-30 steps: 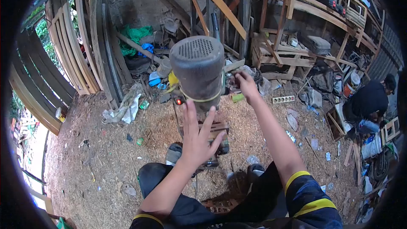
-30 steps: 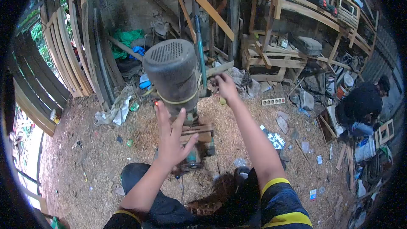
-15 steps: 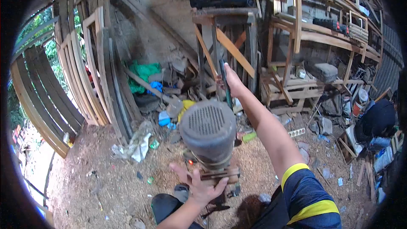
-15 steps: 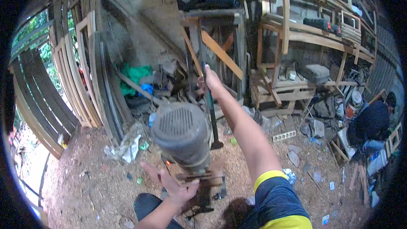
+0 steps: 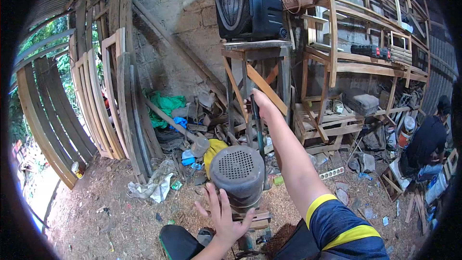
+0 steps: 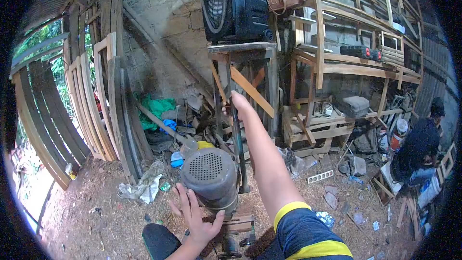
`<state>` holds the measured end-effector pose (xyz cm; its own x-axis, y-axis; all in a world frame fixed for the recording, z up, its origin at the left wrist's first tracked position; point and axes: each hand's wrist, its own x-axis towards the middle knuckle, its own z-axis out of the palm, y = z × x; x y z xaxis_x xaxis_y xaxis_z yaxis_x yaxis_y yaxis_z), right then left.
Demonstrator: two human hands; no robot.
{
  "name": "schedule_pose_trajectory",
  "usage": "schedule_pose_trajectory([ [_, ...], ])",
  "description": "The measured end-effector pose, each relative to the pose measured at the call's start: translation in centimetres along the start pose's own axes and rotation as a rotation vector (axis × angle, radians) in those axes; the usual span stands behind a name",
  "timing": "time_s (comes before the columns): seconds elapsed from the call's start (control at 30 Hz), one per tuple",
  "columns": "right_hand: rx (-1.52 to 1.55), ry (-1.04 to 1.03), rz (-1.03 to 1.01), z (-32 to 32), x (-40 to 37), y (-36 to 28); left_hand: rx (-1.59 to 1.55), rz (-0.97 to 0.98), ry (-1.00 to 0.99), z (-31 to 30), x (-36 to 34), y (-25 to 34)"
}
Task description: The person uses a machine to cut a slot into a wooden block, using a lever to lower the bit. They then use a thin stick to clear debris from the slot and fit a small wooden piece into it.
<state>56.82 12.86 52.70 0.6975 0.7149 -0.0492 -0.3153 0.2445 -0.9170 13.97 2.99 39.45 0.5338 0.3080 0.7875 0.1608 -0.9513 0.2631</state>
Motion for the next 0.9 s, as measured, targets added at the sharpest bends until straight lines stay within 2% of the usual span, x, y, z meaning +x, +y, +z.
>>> schedule_pose_trajectory([
  [0.1, -0.095, -0.141, 0.04, -2.1, 4.2, 0.8, 0.061, -0.045, -0.061, -0.9, -1.0, 1.9],
  [0.13, -0.105, 0.031, -0.069, -0.3, 1.7, 0.6, 0.073, -0.055, -0.077, -1.1, -1.2, 2.6],
  [0.2, -0.115, 0.141, -0.178, 2.3, -3.7, -1.0, -0.034, -0.095, -0.05, -1.1, -1.2, 3.5],
  [0.27, -0.084, 0.198, -0.304, 2.7, -5.4, -0.9, -0.075, -0.122, -0.047, -0.9, -1.2, 4.3],
  [0.37, -0.091, 0.125, -0.381, 2.5, -7.8, -1.0, -0.005, -0.128, -0.028, -0.1, -0.8, 5.2],
  [0.5, -0.152, 0.16, -0.548, 3.4, -14.7, -0.9, 0.055, -0.132, -0.043, -0.1, -1.3, 5.3],
  [0.7, -0.112, 0.045, -0.703, 2.7, -20.0, 1.1, 0.068, -0.047, -0.123, -1.9, -2.1, 4.5],
  [0.8, -0.129, 0.028, -0.845, 2.8, -22.3, 2.3, 0.062, 0.013, -0.152, -2.3, -2.9, 3.2],
  [0.9, -0.092, -0.036, -0.789, 2.3, -22.7, 2.7, 0.112, 0.045, -0.096, -1.9, -3.9, 2.5],
])
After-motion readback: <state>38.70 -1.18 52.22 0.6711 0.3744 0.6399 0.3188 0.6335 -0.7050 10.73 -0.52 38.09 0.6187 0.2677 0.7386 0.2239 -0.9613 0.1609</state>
